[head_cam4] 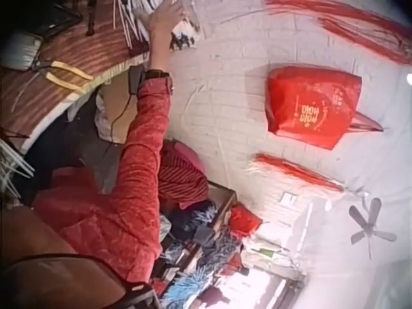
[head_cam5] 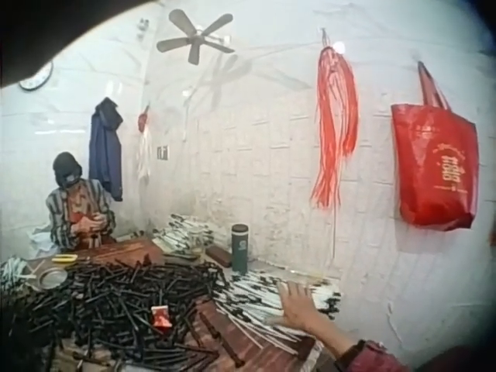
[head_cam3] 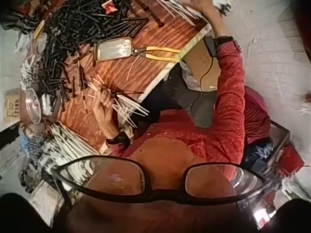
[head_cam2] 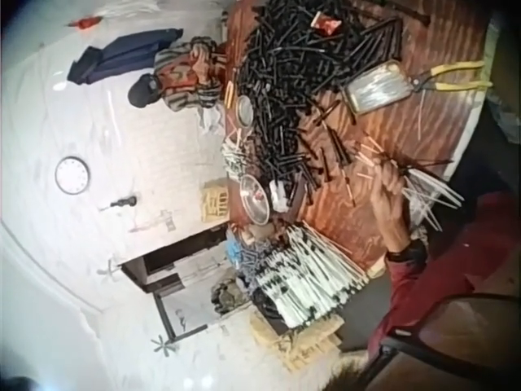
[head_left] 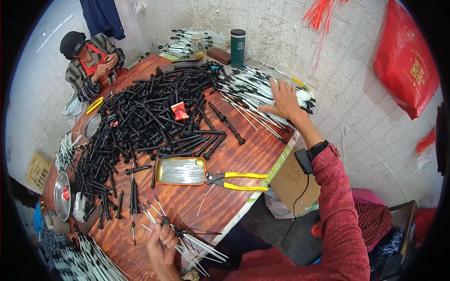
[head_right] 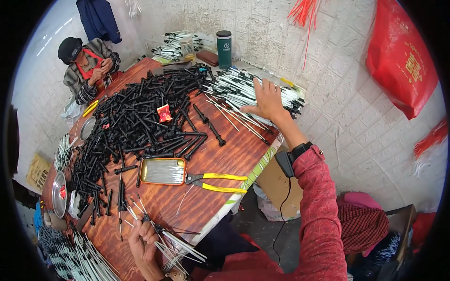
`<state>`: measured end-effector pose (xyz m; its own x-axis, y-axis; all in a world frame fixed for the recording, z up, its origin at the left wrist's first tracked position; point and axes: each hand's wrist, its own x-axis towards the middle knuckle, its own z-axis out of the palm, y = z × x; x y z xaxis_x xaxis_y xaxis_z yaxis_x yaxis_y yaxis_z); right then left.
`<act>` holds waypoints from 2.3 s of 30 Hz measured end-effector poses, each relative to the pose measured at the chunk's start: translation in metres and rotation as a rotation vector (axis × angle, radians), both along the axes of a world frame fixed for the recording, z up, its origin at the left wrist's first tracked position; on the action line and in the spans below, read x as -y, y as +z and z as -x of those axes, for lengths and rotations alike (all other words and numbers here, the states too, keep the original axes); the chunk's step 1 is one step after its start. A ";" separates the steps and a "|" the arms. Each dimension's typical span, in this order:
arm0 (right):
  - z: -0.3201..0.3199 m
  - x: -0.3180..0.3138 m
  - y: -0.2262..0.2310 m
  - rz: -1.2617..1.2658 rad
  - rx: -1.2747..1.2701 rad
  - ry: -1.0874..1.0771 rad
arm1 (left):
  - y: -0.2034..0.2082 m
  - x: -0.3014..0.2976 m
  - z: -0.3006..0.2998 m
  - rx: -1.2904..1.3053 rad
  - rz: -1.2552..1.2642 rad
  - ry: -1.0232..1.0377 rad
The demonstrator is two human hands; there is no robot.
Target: The person gathers white rods and inserts them into a black plastic hub, using yellow-handled pliers to trim the ends. They then bundle the assembled pieces together and organize them on a wooden table.
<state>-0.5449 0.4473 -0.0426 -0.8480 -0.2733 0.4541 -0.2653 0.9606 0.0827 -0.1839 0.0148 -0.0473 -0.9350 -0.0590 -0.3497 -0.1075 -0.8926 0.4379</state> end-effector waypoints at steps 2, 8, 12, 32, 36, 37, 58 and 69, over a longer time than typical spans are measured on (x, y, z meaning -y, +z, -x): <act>-0.003 -0.002 -0.003 -0.047 -0.159 0.009 | -0.002 0.000 0.000 -0.005 -0.001 0.003; 0.010 -0.008 0.009 0.057 0.129 -0.007 | -0.007 0.002 0.002 -0.037 -0.016 -0.006; 0.028 -0.030 0.032 0.163 0.345 0.057 | -0.004 0.002 0.004 -0.061 -0.010 -0.043; 0.093 -0.047 0.043 0.233 0.696 -0.271 | 0.000 -0.004 0.020 0.080 -0.005 0.010; 0.089 -0.011 0.040 0.458 0.746 -0.132 | 0.004 0.014 -0.008 0.058 0.011 0.046; 0.093 -0.043 0.038 0.338 0.727 -0.092 | -0.004 0.016 -0.004 0.000 0.002 0.066; -0.035 0.079 0.038 0.173 0.221 -0.001 | -0.054 0.010 0.022 -0.153 -0.080 -0.159; -0.055 0.089 0.049 0.119 0.371 -0.031 | -0.058 0.008 0.023 -0.210 -0.102 -0.163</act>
